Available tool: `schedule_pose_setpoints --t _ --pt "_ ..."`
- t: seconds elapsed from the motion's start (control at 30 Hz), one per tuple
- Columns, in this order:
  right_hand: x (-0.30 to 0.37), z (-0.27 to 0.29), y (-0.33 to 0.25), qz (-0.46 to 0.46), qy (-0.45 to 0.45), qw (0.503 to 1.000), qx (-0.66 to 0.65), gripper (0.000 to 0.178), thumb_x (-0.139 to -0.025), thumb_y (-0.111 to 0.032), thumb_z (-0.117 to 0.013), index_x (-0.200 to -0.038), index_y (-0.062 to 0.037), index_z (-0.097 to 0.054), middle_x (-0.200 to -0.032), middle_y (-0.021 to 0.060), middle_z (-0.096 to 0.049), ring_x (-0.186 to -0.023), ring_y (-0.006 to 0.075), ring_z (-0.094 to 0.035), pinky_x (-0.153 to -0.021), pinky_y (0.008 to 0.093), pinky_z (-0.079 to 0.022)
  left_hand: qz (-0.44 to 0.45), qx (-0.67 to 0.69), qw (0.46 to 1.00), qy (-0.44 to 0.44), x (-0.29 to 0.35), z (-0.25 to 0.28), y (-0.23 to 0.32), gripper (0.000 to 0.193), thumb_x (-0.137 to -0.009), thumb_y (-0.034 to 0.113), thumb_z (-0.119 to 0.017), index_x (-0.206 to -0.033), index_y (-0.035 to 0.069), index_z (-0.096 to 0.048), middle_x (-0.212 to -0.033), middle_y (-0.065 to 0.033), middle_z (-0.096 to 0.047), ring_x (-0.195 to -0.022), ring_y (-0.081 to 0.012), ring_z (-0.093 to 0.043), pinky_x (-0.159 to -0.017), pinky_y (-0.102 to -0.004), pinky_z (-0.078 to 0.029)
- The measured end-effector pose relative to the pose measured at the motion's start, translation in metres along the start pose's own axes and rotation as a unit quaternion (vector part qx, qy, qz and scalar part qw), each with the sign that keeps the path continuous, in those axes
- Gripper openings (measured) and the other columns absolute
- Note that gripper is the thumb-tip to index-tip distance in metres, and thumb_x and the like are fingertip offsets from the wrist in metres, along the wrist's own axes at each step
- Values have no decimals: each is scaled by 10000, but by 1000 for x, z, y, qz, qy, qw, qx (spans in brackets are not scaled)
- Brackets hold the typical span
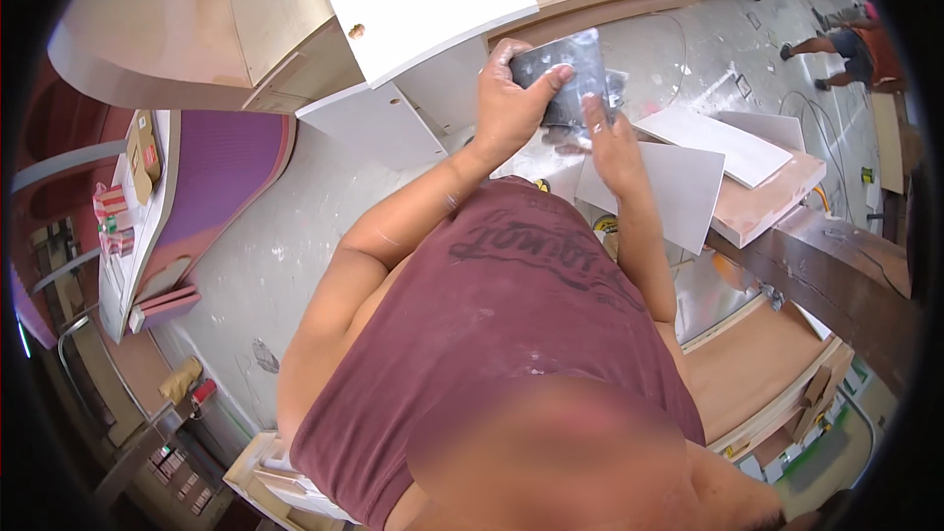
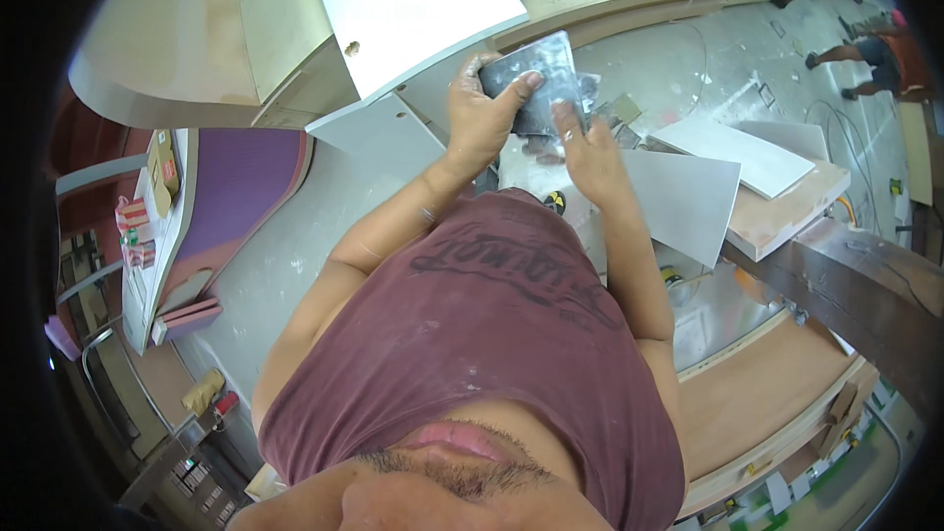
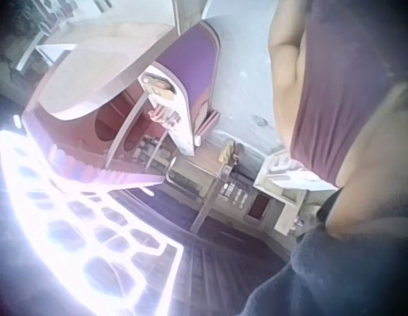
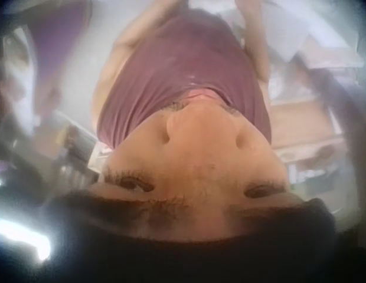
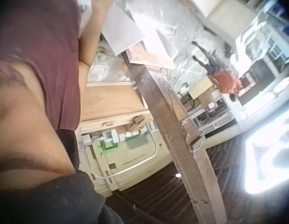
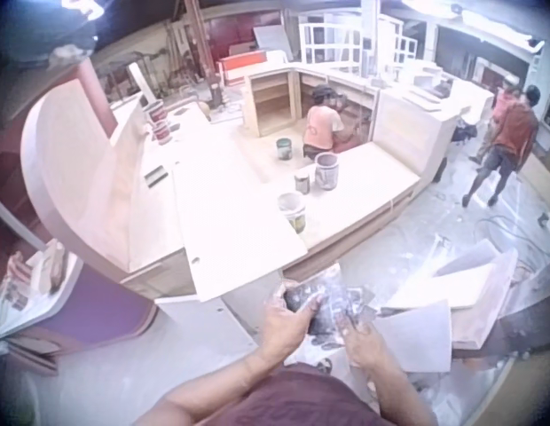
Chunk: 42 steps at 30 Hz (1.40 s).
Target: The person prepares and applies filler to a wooden board, scooping paste onto metal scrapers, mixing it between the blades, and spreading it across the surface and edges.
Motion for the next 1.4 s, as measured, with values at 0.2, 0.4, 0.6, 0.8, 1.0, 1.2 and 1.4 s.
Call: schedule_pose_setpoints --t 0.2,0.4,0.6,0.8,1.0,1.2,1.4 --pt "-10 26 45 -38 -18 999 11 577 -981 -469 -454 -1204 61 -490 -1047 157 -631 -836 234 -683 -633 318 -583 1 -74 997 -6 -4 23 -17 255 -879 231 -704 -928 10 -585 -742 23 -568 -642 -31 -481 -537 -205 -402" --pt "-8 69 54 -43 73 996 20 433 -982 -343 -509 -1236 7 -497 -1043 128 -644 -858 224 -677 -649 321 -568 207 83 973 50 -2 78 -77 264 -976 241 -519 -953 2 -628 -768 -7 -588 -640 -66 -489 -569 -260 -429" --pt "-10 60 82 -62 86 990 93 432 -979 -340 -518 -1244 1 -496 -1039 111 -646 -858 208 -665 -668 302 -542 302 163 939 -32 -1 75 -98 268 -975 210 -509 -1128 7 -595 -867 -37 -639 -678 -110 -594 -661 -271 -504" --pt "-10 43 81 7 40 960 276 437 -960 -315 -526 -1205 46 -534 -1035 233 -632 -957 340 -604 -816 372 -471 119 -202 967 -101 -12 63 -76 485 -918 243 -582 -1345 31 -490 -857 -130 -675 -672 -213 -623 -707 -337 -505" --pt "-3 56 107 34 13 936 351 403 -948 -262 -532 -1193 58 -546 -1000 266 -616 -957 391 -580 -856 402 -449 -41 -518 844 -131 -18 60 -66 849 -869 296 -606 -1505 37 -107 -621 -194 -619 -586 -391 -619 -632 -460 -510" --pt "4 62 101 26 -33 932 359 406 -942 -247 -538 -1207 60 -543 -1012 272 -615 -974 390 -584 -869 397 -448 -18 -623 773 -120 -28 70 -87 968 -868 307 -598 -1492 45 94 -665 -249 -628 -623 -441 -625 -627 -522 -520" --pt "8 69 95 9 -46 926 375 436 -935 -239 -543 -1232 80 -532 -1129 316 -597 -1111 425 -568 -941 411 -438 -37 -613 788 -46 -12 77 -95 984 -865 288 -597 -1476 17 125 -675 -280 -623 -635 -449 -631 -616 -511 -526"
Point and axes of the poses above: each hand's wrist, its own x-axis away from the middle knuckle, its own z-axis out of the back of the hand, y = z × x, the point moved 4 cm from there along -x, towards the middle knuckle
